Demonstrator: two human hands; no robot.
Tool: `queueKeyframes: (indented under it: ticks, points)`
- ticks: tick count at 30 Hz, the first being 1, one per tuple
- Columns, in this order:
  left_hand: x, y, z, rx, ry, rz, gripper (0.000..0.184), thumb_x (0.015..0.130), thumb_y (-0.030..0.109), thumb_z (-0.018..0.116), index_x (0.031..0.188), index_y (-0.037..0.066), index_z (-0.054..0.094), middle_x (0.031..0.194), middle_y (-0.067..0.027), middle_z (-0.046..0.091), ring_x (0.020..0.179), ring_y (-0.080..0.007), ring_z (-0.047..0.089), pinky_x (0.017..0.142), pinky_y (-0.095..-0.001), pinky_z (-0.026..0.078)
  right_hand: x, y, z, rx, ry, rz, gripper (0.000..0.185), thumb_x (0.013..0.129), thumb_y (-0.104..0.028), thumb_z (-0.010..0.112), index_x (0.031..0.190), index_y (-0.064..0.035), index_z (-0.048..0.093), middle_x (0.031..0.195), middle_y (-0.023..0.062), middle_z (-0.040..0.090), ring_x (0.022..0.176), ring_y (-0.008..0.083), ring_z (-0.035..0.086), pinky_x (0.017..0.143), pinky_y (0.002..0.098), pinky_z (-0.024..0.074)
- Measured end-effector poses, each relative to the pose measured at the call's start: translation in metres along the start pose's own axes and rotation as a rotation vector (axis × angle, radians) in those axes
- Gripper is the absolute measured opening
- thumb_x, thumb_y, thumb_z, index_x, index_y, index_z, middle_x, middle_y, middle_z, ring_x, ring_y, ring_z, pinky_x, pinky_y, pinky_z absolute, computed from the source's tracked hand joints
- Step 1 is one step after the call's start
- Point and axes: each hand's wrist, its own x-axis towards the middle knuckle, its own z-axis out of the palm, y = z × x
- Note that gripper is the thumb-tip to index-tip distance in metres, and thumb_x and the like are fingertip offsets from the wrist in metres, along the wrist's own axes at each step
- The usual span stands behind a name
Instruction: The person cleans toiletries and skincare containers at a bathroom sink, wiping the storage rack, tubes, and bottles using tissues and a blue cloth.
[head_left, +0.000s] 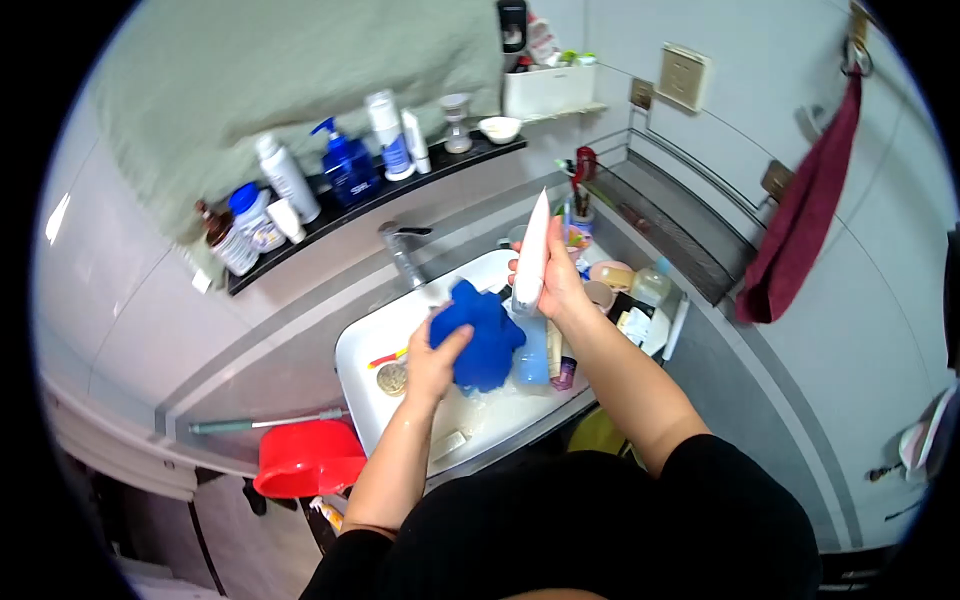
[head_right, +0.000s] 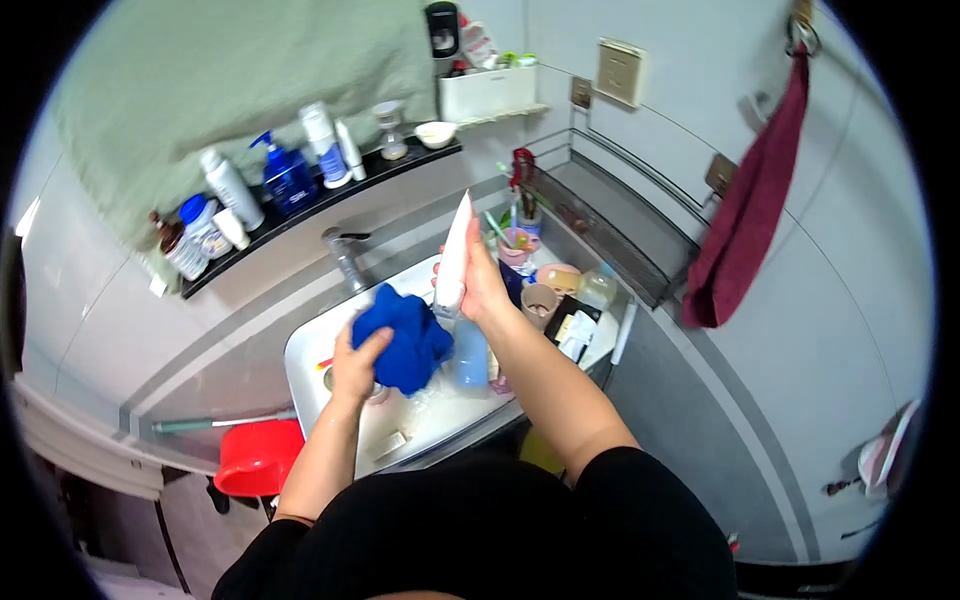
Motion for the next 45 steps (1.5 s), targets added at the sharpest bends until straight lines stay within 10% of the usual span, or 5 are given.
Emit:
queueKeyframes:
  ticks: [6, 20, 30, 40, 45]
  points:
    - [0.056, 0.030, 0.060, 0.579, -0.351, 0.429, 0.072, 0.079, 0.030, 0.071, 0.136, -0.001, 0.039, 0.130, -0.0201, 0.049, 0.115, -0.0290, 0.054, 0.098, -0.0346, 0.041, -0.023, -0.003, 0.001, 0.119, -0.087, -0.048, 0.033, 0.088, -0.027, 0.053, 0.115, -0.0075, 0.055, 0.102, 0.0101, 0.064, 0.090, 0.0216, 0.063, 0.081, 0.0351, 0.0512]
    - [0.057, 0.050, 0.105, 0.541, -0.383, 0.528, 0.071, 0.077, 0.032, 0.071, 0.135, 0.003, 0.042, 0.113, -0.0211, 0.058, 0.100, -0.0348, 0.059, 0.088, -0.0383, 0.046, -0.044, -0.042, -0.016, -0.191, -0.422, -0.209, 0.089, 0.077, -0.046, 0.060, 0.143, -0.0013, 0.022, 0.139, 0.0113, 0.039, 0.122, 0.0192, 0.046, 0.103, 0.0335, 0.0368]
    - [0.031, 0.058, 0.126, 0.858, -0.457, 0.887, 0.067, 0.065, 0.006, 0.072, 0.128, 0.015, 0.054, 0.141, -0.0221, 0.036, 0.110, -0.0416, 0.051, 0.094, -0.0433, 0.043, -0.035, -0.076, -0.016, -0.140, -0.154, -0.379, 0.055, 0.094, -0.040, 0.045, 0.132, -0.0019, 0.040, 0.135, 0.0151, 0.046, 0.124, 0.0231, 0.044, 0.105, 0.0384, 0.0341]
    - [0.104, 0.070, 0.113, -0.138, -0.469, -0.002, 0.046, 0.090, 0.033, 0.060, 0.121, 0.001, 0.053, 0.108, -0.0120, 0.063, 0.097, -0.0213, 0.061, 0.085, -0.0330, 0.048, -0.058, -0.063, -0.013, 0.143, -0.028, -0.388, 0.066, 0.083, -0.052, 0.049, 0.125, -0.0015, 0.047, 0.123, 0.0159, 0.056, 0.112, 0.0244, 0.057, 0.086, 0.0335, 0.0510]
    - [0.119, 0.041, 0.070, -0.659, -0.559, -0.339, 0.050, 0.090, 0.042, 0.056, 0.120, 0.002, 0.054, 0.113, -0.0128, 0.062, 0.101, -0.0259, 0.061, 0.089, -0.0387, 0.048, -0.076, -0.083, -0.031, -0.006, -0.217, -0.399, 0.066, 0.081, -0.051, 0.050, 0.118, 0.0036, 0.052, 0.132, 0.0207, 0.049, 0.127, 0.0291, 0.044, 0.108, 0.0370, 0.0302]
